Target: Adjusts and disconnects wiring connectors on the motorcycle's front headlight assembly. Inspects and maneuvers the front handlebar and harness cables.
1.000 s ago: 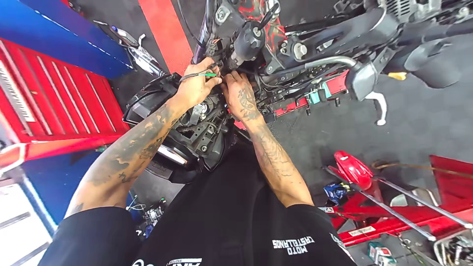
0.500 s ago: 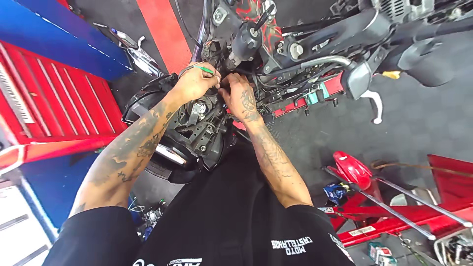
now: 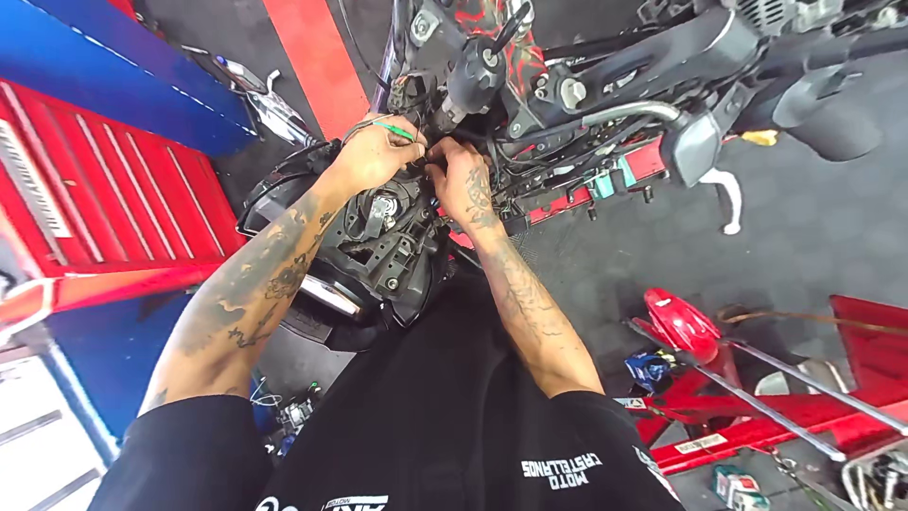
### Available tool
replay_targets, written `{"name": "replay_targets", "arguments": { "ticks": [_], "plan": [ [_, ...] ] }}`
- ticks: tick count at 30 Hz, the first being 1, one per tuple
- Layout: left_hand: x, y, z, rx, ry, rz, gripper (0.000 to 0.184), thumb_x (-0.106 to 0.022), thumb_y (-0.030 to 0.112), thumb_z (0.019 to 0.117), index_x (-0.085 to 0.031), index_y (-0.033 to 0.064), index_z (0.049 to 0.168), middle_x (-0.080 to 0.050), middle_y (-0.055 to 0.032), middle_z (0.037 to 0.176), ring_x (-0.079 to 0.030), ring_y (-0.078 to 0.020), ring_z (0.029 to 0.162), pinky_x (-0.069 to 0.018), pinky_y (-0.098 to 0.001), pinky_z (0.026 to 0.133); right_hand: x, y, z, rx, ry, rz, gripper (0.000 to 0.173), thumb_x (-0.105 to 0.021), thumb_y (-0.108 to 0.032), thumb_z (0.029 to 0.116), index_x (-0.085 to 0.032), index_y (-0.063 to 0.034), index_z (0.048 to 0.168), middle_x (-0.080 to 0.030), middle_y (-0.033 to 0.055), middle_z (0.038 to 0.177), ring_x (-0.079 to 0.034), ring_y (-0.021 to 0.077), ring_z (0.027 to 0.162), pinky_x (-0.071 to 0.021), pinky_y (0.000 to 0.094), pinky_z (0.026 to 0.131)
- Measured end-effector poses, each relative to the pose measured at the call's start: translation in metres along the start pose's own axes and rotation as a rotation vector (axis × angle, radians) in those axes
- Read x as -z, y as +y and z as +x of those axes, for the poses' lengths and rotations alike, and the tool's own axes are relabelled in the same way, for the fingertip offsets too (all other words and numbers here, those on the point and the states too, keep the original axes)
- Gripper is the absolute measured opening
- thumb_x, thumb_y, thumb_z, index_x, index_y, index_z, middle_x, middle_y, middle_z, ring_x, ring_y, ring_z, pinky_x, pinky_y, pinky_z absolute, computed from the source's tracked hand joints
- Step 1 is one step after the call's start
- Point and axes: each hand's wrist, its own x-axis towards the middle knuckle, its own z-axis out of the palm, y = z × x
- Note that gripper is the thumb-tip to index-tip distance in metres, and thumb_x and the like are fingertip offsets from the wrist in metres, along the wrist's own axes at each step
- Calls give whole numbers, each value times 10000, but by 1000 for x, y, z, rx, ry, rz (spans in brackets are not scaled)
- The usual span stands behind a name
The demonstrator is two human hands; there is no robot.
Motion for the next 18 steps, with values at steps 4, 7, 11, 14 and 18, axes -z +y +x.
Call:
{"name": "replay_targets", "arguments": {
  "ticks": [4,7,11,14,18],
  "plan": [
    [-4,2,3,34,44,-22,232,-662,285,1005,-697,109,1153,-756,-1,973,-724,-57,853,-601,-292,841,-3,1,-1,1,30,16,225,-686,-177,938,-698,-87,1143,-737,104,1070,-696,290,1062,-542,486,943],
    [-6,3,5,66,44,-32,245,-657,273,1008,-691,84,1160,-759,-10,966,-729,-59,835,-606,-285,825,-3,1,-4,34,52,-1,266,-723,-253,928,-706,-69,1120,-741,113,1038,-696,309,1052,-538,486,951],
    [-7,5,8,106,44,-46,269,-664,279,1003,-685,73,1175,-756,-16,982,-728,-60,844,-604,-288,833,-3,-4,-5,36,71,-65,327,-741,-327,921,-702,-61,1106,-742,127,1004,-691,329,1050,-518,494,964],
    [-6,4,5,113,49,-94,260,-691,268,987,-691,81,1167,-752,-13,981,-728,-66,852,-608,-288,832,-6,-4,-1,23,71,-75,267,-700,-306,950,-713,-82,1096,-746,106,1003,-697,313,1048,-531,490,945],
    [-6,-3,6,38,61,-130,215,-692,247,984,-711,89,1129,-752,-9,950,-728,-65,834,-615,-283,815,-1,0,5,-19,5,23,200,-675,-256,970,-728,-95,1077,-739,102,1014,-704,286,1015,-549,496,907]
  ]
}}
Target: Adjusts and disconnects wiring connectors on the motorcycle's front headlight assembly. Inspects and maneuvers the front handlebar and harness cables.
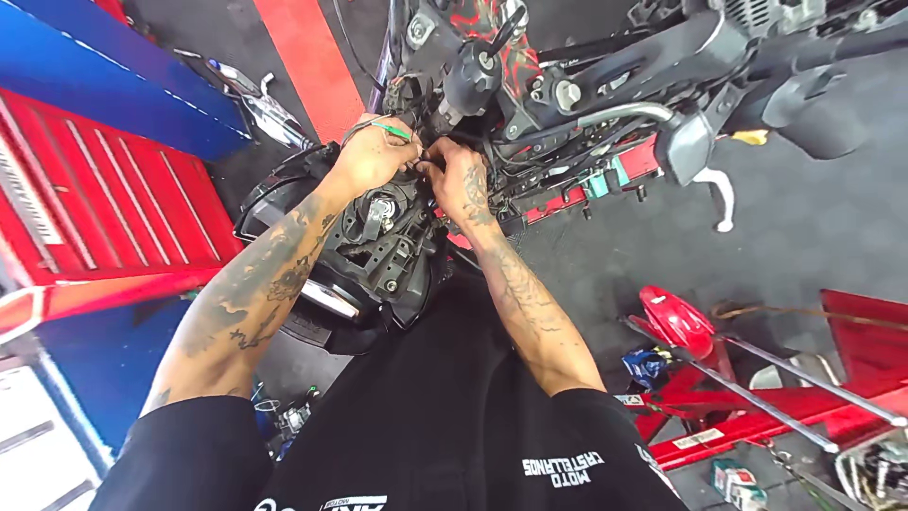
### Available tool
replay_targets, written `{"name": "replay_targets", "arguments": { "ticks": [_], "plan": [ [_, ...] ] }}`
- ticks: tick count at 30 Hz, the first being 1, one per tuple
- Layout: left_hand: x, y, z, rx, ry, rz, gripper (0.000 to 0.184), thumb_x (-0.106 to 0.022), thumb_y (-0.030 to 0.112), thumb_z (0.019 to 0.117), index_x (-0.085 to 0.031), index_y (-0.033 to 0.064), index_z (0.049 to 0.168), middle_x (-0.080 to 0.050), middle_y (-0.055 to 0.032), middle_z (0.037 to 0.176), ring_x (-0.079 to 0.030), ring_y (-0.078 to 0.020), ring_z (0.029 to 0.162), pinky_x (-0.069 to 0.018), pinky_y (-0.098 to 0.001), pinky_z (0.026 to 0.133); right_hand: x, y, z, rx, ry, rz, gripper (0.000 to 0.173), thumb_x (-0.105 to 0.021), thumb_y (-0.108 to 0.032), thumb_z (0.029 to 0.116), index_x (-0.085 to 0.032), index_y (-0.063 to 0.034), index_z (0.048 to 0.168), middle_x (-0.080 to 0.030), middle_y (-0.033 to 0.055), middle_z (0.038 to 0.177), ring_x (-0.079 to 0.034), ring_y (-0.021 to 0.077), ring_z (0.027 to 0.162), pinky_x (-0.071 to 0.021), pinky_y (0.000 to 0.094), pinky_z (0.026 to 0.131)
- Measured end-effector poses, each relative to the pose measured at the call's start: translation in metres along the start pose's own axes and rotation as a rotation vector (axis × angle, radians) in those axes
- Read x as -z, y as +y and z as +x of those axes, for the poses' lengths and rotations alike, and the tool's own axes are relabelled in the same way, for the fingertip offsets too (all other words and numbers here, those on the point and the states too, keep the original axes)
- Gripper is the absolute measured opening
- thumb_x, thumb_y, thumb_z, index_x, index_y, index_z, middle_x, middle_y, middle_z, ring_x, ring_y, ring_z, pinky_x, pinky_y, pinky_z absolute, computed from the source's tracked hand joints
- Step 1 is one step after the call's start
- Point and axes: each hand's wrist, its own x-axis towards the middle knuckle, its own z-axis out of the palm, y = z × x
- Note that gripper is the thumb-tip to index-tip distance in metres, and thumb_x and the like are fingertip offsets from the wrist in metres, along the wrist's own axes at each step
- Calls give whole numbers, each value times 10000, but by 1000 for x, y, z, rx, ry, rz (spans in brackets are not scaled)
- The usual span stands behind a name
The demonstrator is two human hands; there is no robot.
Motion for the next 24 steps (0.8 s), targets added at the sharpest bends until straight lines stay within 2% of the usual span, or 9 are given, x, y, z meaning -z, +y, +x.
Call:
{"name": "replay_targets", "arguments": {
  "ticks": [6,8,11,13,16,19,20,22,24],
  "plan": [
    [6,1,-8,-67,-30,89,176,-680,234,997,-727,115,1119,-747,1,969,-712,-41,855,-592,-261,843,10,-5,7,-121,-127,150,138,-649,-208,969,-755,-140,1022,-738,31,1013,-693,178,986,-545,452,879],
    [7,1,-10,-79,-25,121,175,-703,237,980,-730,128,1114,-744,-1,974,-707,-40,855,-585,-257,849,14,-8,9,-158,-154,181,121,-658,-197,963,-754,-142,1013,-732,26,1030,-687,169,994,-545,452,883],
    [5,1,-9,-72,-8,121,233,-779,254,919,-729,126,1108,-733,-32,1037,-704,-69,930,-571,-296,911,16,-10,12,-198,-153,190,110,-673,-183,942,-752,-133,1001,-725,31,1026,-682,173,989,-546,451,868],
    [2,1,-7,-54,19,117,226,-800,259,897,-727,129,1067,-735,-13,1000,-692,-67,914,-556,-311,903,15,-9,14,-204,-144,209,114,-667,-160,932,-756,-127,995,-731,30,1018,-687,170,979,-548,447,858],
    [-3,2,-8,-28,54,119,197,-811,280,882,-721,152,1001,-743,29,914,-691,-46,864,-558,-313,856,15,-9,10,-186,-129,241,228,-591,-112,968,-746,-103,1135,-728,67,1126,-688,193,1062,-549,444,939],
    [-14,7,-8,27,129,110,199,-812,257,836,-715,155,977,-726,20,923,-669,-75,894,-534,-366,858,25,-27,-33,-51,30,90,301,-573,-76,994,-670,-85,1280,-712,154,1141,-682,326,1086,-561,508,908],
    [-18,10,-8,67,152,99,200,-802,226,824,-720,157,993,-724,9,954,-666,-88,914,-529,-372,868,26,-32,-51,44,106,44,333,-590,-48,976,-660,-75,1300,-703,153,1168,-649,346,1143,-550,502,941],
    [-23,12,-7,106,167,38,242,-797,187,844,-729,129,1069,-740,-21,1017,-691,-105,949,-556,-363,895,22,-31,-82,250,219,61,313,-576,-33,952,-690,-65,1242,-697,117,1208,-603,329,1211,-527,479,978],
    [-26,8,-8,96,155,25,262,-789,242,880,-735,104,1095,-755,-35,1021,-726,-106,920,-600,-342,881,19,-20,-116,400,241,188,268,-558,-31,954,-748,-57,1141,-734,97,1142,-639,285,1176,-536,444,990]
  ]
}}
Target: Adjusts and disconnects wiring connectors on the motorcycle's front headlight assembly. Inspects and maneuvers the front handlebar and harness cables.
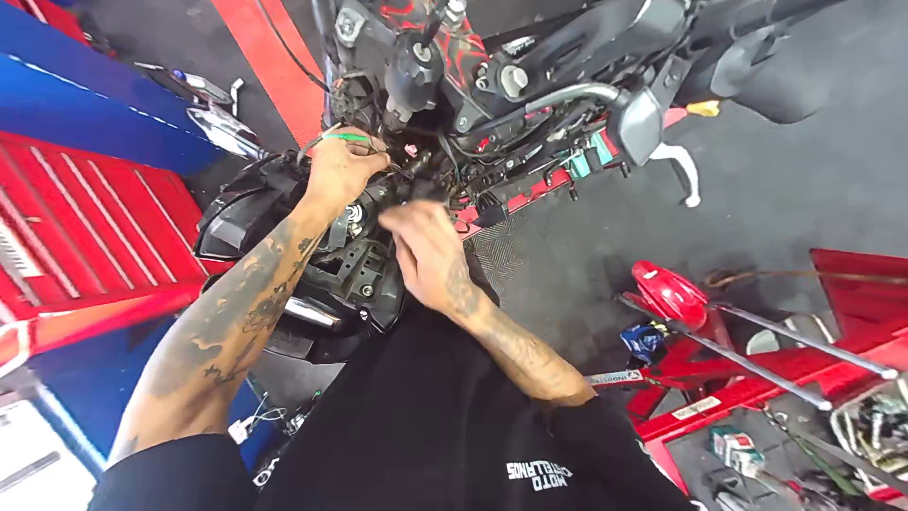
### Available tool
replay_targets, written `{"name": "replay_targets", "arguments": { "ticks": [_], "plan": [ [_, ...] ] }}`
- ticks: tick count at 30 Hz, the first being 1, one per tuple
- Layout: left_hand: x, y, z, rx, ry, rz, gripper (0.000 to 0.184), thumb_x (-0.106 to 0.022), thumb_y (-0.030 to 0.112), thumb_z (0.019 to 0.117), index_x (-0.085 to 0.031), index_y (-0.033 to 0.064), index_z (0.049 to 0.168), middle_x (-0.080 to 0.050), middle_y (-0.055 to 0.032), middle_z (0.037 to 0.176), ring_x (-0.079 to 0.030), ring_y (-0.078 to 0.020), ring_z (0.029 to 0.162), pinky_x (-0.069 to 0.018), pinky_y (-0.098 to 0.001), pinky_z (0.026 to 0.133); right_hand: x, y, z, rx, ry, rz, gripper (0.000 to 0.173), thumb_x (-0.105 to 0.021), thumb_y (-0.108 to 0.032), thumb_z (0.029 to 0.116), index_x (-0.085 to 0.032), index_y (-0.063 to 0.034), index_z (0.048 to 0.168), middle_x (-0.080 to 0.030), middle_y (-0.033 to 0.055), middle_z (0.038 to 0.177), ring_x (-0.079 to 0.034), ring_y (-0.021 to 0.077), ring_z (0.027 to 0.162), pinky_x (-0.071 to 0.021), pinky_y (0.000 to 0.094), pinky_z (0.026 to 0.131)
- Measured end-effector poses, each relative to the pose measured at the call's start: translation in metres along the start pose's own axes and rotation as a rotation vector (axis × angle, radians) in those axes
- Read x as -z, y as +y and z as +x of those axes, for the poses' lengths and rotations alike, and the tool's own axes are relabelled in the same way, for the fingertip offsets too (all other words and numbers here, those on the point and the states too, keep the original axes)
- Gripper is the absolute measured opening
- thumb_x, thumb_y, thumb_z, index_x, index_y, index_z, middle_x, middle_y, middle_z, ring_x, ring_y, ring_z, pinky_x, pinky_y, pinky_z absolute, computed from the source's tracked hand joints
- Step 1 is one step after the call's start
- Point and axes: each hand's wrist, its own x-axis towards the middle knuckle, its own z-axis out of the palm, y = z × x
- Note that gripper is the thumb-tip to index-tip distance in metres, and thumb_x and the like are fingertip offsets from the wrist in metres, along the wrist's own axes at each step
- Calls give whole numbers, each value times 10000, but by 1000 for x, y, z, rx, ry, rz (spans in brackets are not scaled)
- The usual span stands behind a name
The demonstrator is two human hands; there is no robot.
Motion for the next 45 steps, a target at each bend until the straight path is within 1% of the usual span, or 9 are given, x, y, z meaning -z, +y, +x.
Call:
{"name": "replay_targets", "arguments": {
  "ticks": [3,8,13,18,21,24,28,35,45],
  "plan": [
    [0,-1,-2,-3,-25,136,308,-766,397,917,-760,123,1059,-765,-9,989,-721,-77,914,-576,-340,908,19,13,-55,-35,-83,119,238,-553,-51,995,-769,-61,1093,-749,78,1049,-681,214,1072,-563,376,949],
    [-4,6,-3,47,3,98,216,-760,303,927,-766,122,1045,-771,9,980,-723,-55,906,-586,-305,901,55,61,-102,-352,-18,153,220,-560,-53,998,-768,-57,1071,-763,59,1033,-717,157,997,-599,362,907],
    [-14,5,-5,71,106,121,208,-768,271,903,-757,98,1019,-758,-8,953,-709,-59,860,-583,-321,873,82,99,-67,-706,16,519,234,-580,-106,1030,-655,-21,1235,-737,76,1016,-710,151,811,-620,344,715],
    [-20,18,-22,75,96,256,358,-616,328,1019,-696,49,1227,-725,-144,1145,-701,-230,1063,-536,-483,994,83,126,-21,-1015,-105,1036,320,-606,-141,1033,-548,-27,1327,-711,126,1087,-717,200,849,-618,357,758],
    [-38,49,-72,22,269,449,470,-522,338,1061,-581,6,1389,-632,-231,1331,-558,-401,1300,-393,-593,1134,84,130,-11,-1028,-149,1130,205,-650,-42,984,-595,-24,1180,-712,107,1004,-717,195,830,-624,363,762],
    [-81,76,-124,-114,473,506,347,-541,236,1050,-653,55,1323,-662,-175,1279,-591,-348,1248,-462,-512,1079,87,136,-9,-1047,-177,1165,177,-678,2,950,-624,-35,1115,-714,94,965,-708,176,794,-622,342,735],
    [-132,90,-116,-249,323,474,275,-611,217,1028,-712,83,1246,-638,-137,1330,-568,-318,1289,-463,-479,1098,85,147,2,-1078,-213,1175,244,-705,41,916,-581,6,1124,-732,129,923,-733,205,754,-636,338,705],
    [-150,103,-86,4,243,603,187,-655,177,982,-755,36,1055,-635,-194,1259,-552,-397,1268,-507,-549,1021,84,140,9,-1055,-233,1047,333,-723,68,879,-573,-2,1169,-732,130,901,-729,211,736,-636,359,688],
    [-156,93,-95,4,350,570,214,-650,228,954,-718,38,1026,-634,-165,1249,-577,-357,1238,-545,-513,963,60,136,-6,-639,-69,901,484,-720,57,794,-546,17,1245,-696,95,888,-688,161,786,-602,354,732]
  ]
}}
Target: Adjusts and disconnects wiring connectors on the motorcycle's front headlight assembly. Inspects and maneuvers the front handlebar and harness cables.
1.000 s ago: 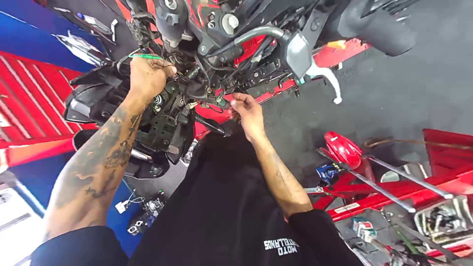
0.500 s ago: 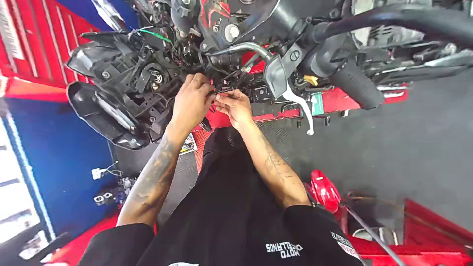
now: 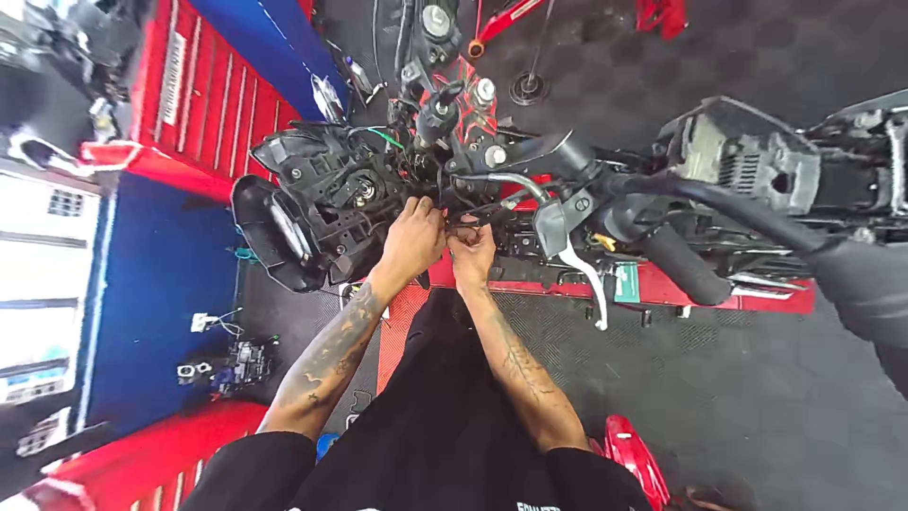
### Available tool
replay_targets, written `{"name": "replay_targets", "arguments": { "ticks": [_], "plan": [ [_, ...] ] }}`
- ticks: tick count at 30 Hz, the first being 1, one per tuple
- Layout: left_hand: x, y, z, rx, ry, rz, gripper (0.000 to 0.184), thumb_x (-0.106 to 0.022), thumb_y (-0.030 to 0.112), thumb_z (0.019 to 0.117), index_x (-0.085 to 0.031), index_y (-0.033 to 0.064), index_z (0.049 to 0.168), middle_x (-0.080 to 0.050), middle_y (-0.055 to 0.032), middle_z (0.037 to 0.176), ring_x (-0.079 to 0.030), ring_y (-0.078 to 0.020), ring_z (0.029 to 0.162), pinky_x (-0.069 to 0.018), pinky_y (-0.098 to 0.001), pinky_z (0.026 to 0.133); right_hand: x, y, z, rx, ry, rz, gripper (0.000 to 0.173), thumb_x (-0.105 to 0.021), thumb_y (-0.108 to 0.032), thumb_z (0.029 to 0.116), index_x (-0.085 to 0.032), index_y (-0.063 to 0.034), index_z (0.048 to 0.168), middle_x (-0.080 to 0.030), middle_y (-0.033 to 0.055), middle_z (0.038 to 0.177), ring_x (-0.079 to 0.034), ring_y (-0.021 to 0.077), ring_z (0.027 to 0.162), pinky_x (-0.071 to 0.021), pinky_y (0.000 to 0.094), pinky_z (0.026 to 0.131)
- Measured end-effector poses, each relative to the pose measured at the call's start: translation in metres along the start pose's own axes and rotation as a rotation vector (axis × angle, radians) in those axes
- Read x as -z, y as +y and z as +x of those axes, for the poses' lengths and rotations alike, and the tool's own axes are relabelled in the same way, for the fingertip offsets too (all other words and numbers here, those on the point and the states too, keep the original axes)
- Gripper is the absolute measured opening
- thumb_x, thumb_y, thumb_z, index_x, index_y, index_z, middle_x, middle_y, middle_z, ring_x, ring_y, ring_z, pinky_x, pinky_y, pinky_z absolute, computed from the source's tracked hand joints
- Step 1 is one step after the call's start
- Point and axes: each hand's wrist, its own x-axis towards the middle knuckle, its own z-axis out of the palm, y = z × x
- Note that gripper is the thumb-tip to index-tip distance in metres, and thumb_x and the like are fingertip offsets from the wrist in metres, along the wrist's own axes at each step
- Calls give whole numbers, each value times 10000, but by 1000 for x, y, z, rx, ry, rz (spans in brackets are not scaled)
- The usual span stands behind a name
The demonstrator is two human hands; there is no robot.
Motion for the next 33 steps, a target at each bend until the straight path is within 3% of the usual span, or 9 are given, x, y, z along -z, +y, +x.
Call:
{"name": "replay_targets", "arguments": {
  "ticks": [4,9,12,16,20,25,33],
  "plan": [
    [-13,-7,-3,-29,147,-24,242,-592,236,986,-709,29,1032,-650,-172,1207,-609,-347,1194,-546,-475,970,0,0,1,-78,-17,89,467,-697,86,795,-533,52,1231,-696,133,895,-700,191,798,-615,367,752],
    [-23,-12,-7,-13,182,-97,242,-599,220,993,-704,16,1071,-636,-185,1244,-595,-355,1213,-520,-476,1018,1,0,-6,-146,-21,99,353,-709,60,838,-591,33,1170,-705,122,925,-696,174,810,-607,347,757],
    [-24,-15,-5,-9,175,-117,240,-599,216,994,-696,13,1077,-631,-191,1241,-586,-363,1215,-509,-479,1028,2,3,-3,-57,-47,-33,328,-717,38,848,-615,36,1159,-717,107,909,-700,155,817,-606,353,797],
    [-27,-17,-5,4,157,-145,230,-608,207,998,-693,14,1088,-622,-188,1256,-573,-356,1228,-492,-471,1049,4,10,1,26,-34,-194,304,-724,-10,846,-631,8,1135,-711,78,881,-686,136,785,-596,344,758],
    [-22,-21,-4,23,88,-209,238,-601,230,1020,-717,43,1109,-628,-171,1244,-578,-332,1218,-493,-471,1053,10,23,5,175,-50,-244,331,-722,-48,873,-623,26,1180,-718,93,946,-704,155,856,-606,351,816],
    [-12,-28,-5,-49,5,-194,282,-679,280,966,-728,87,1165,-626,-155,1262,-562,-318,1226,-476,-465,1063,18,27,7,262,-107,-293,329,-713,-79,889,-637,20,1193,-725,97,1001,-711,156,917,-603,359,869],
    [-13,-32,2,-130,16,-135,192,-751,298,926,-774,132,1019,-643,-114,1170,-577,-295,1167,-507,-462,999,22,25,6,262,-133,-328,376,-736,-104,891,-629,4,1235,-724,108,1037,-713,169,940,-598,380,891]
  ]
}}
